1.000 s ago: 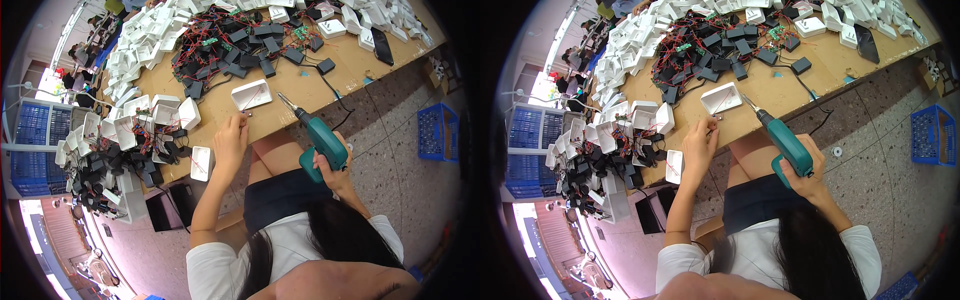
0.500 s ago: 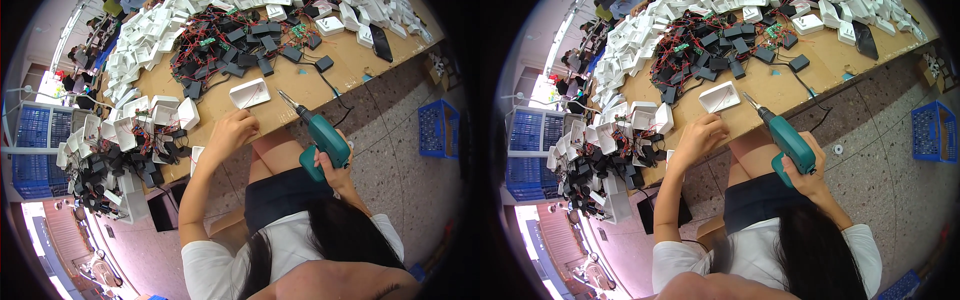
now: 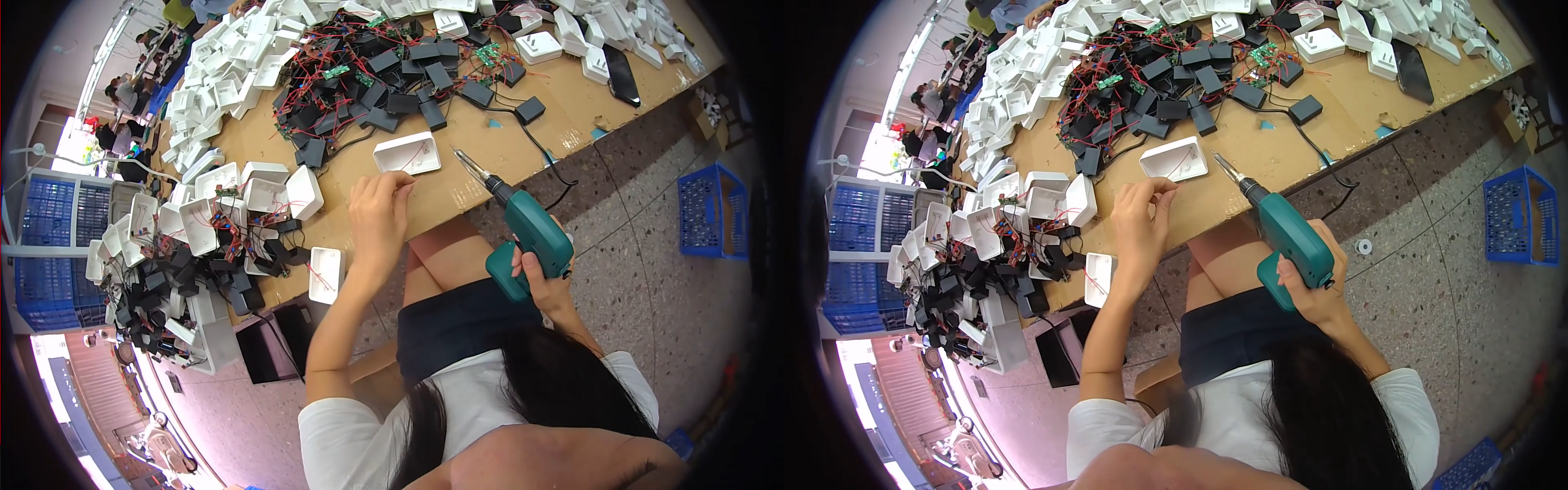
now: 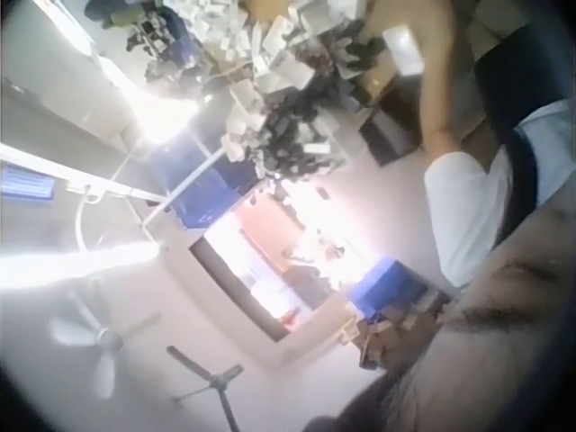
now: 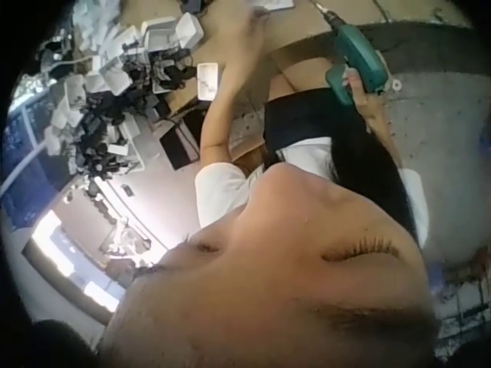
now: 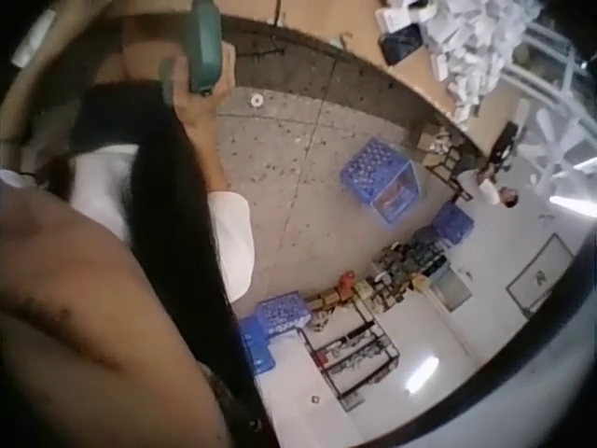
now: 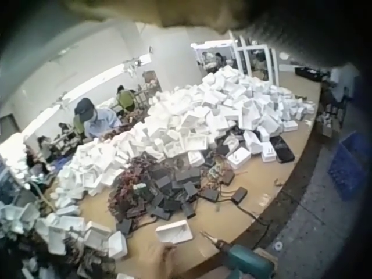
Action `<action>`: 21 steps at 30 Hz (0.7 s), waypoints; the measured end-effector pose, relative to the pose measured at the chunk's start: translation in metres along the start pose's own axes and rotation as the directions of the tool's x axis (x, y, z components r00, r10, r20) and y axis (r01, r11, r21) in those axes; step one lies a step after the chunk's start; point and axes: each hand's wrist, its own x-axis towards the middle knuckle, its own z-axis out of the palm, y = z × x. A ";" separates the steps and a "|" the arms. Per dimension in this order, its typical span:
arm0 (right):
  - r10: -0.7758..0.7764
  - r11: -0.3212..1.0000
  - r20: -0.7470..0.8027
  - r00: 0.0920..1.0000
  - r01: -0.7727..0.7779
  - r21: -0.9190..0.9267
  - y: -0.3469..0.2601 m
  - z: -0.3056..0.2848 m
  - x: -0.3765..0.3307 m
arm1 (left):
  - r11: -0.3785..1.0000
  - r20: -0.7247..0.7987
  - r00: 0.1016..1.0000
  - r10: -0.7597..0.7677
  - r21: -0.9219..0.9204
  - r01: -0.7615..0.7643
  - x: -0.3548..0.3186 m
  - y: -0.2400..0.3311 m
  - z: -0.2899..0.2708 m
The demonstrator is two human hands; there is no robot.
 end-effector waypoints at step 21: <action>0.074 0.997 0.050 0.996 -0.074 -0.010 0.028 0.017 0.024 | 0.939 -0.362 0.922 -0.136 0.250 0.237 0.029 -0.010 0.087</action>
